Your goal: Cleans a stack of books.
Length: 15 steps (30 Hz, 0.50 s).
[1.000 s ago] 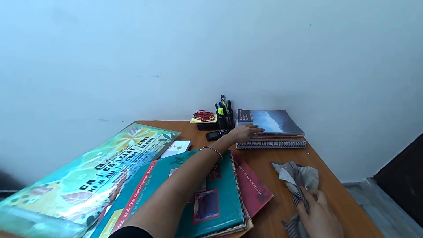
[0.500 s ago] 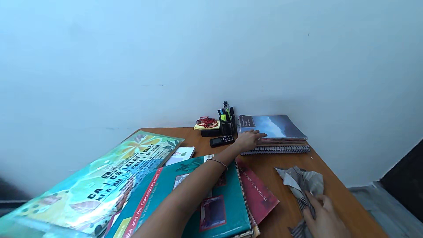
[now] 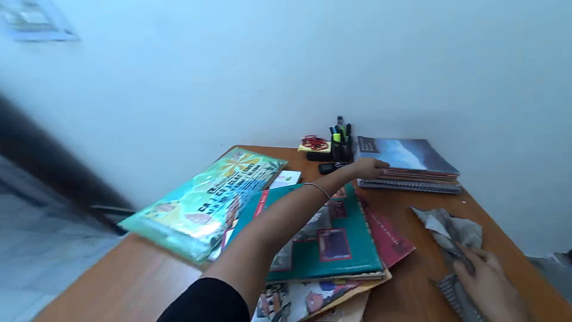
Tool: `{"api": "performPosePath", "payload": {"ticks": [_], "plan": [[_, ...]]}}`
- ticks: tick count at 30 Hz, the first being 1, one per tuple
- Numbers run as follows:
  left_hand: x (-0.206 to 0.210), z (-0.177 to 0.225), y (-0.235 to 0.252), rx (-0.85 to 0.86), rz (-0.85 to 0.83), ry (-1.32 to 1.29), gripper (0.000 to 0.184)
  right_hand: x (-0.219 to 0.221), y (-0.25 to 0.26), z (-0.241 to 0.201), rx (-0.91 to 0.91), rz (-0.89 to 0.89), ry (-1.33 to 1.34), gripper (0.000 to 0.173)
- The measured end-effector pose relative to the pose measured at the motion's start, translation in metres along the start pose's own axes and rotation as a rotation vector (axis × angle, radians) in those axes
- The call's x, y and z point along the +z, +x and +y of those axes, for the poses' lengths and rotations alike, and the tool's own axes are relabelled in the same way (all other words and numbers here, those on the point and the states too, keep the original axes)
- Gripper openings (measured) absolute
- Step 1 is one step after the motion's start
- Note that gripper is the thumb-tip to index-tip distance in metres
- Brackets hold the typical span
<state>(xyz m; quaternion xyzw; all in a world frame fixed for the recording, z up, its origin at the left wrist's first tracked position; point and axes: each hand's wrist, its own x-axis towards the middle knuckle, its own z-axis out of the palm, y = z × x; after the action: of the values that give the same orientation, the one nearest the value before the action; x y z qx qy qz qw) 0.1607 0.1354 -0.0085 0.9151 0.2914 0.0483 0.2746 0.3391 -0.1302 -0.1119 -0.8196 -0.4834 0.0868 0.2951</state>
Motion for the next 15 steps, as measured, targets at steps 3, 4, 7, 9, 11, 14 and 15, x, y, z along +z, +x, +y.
{"api": "performPosePath", "payload": {"ticks": [3, 4, 7, 9, 11, 14, 15], "plan": [[-0.021, 0.006, -0.07, 0.045, 0.046, -0.054, 0.04, -0.003, 0.006, 0.006, -0.024, -0.039, 0.029, 0.043], [-0.027, 0.0, -0.096, 0.059, 0.075, 0.004, 0.038, -0.003, 0.008, 0.009, -0.029, -0.045, 0.031, 0.043], [-0.04, -0.028, -0.179, 0.035, 0.174, 0.224, 0.032, -0.004, 0.017, 0.02, -0.059, -0.089, 0.057, 0.043], [-0.039, -0.045, -0.239, -0.04, 0.264, 0.216, 0.032, -0.01, 0.022, 0.027, -0.105, -0.128, 0.104, 0.044], [-0.029, -0.058, -0.298, -0.122, 0.377, 0.179, 0.03, -0.018, 0.023, 0.02, -0.12, -0.098, 0.172, 0.045], [0.003, -0.06, -0.37, -0.213, 0.529, 0.165, 0.02, -0.048, 0.005, -0.051, -0.16, -0.113, 0.247, 0.042], [0.017, -0.06, -0.387, -0.205, 0.573, 0.148, 0.017, -0.051, 0.004, -0.07, -0.225, -0.128, 0.26, 0.04]]}}
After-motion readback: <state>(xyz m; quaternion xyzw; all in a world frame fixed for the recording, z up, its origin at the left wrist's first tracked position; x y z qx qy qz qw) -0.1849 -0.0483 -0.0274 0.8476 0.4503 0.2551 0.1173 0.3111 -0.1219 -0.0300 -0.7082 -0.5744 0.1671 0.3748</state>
